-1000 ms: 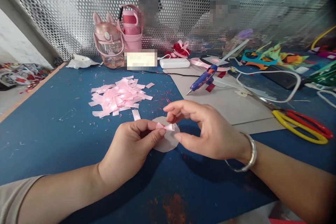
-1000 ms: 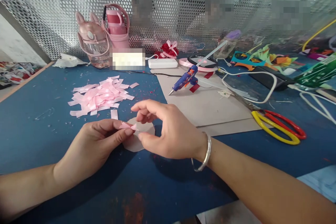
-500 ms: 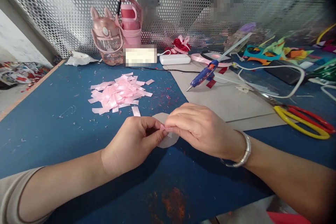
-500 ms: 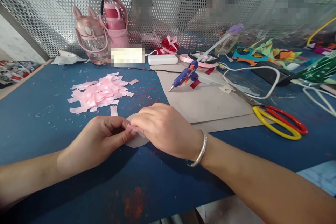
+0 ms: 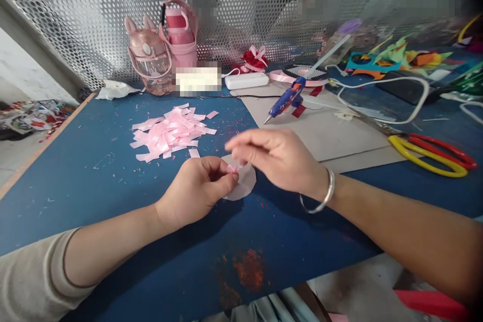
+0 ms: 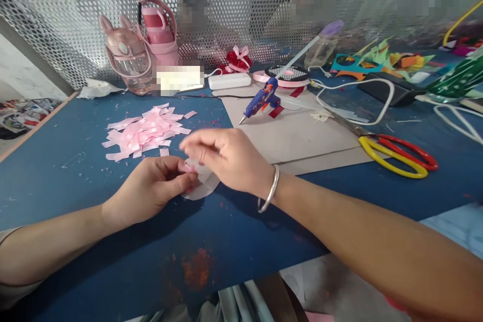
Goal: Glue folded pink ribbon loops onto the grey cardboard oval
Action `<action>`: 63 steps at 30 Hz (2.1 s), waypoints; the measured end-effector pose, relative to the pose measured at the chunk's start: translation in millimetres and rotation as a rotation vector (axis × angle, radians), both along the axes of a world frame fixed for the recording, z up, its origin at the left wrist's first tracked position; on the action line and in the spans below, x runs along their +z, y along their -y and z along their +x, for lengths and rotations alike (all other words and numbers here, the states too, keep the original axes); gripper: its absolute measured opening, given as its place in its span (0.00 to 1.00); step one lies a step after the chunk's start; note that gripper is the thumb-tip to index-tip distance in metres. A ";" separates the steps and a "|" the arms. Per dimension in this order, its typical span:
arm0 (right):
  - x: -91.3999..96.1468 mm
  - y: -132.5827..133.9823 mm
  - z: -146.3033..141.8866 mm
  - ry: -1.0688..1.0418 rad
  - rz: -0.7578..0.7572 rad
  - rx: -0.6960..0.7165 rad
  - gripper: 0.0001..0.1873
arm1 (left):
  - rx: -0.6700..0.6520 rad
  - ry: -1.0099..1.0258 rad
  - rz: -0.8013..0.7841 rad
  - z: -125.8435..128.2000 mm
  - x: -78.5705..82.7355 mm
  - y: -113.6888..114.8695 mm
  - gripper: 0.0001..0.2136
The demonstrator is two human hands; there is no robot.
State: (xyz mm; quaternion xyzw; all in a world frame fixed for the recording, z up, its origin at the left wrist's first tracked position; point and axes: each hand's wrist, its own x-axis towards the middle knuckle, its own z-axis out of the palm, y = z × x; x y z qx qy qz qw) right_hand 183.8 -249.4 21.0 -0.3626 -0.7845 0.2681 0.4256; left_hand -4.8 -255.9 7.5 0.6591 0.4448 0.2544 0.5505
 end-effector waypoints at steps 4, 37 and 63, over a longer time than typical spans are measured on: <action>1.3 -5.5 8.3 -0.202 -0.109 -0.078 0.09 | 0.078 0.094 -0.047 0.9 -0.9 1.9 0.09; -7.6 10.1 -4.6 0.004 0.240 -0.077 0.07 | 0.260 0.514 -0.232 -1.8 0.2 3.3 0.11; -4.8 16.9 -12.6 -0.001 0.062 -0.200 0.05 | 0.266 0.316 -0.092 0.9 2.7 10.6 0.09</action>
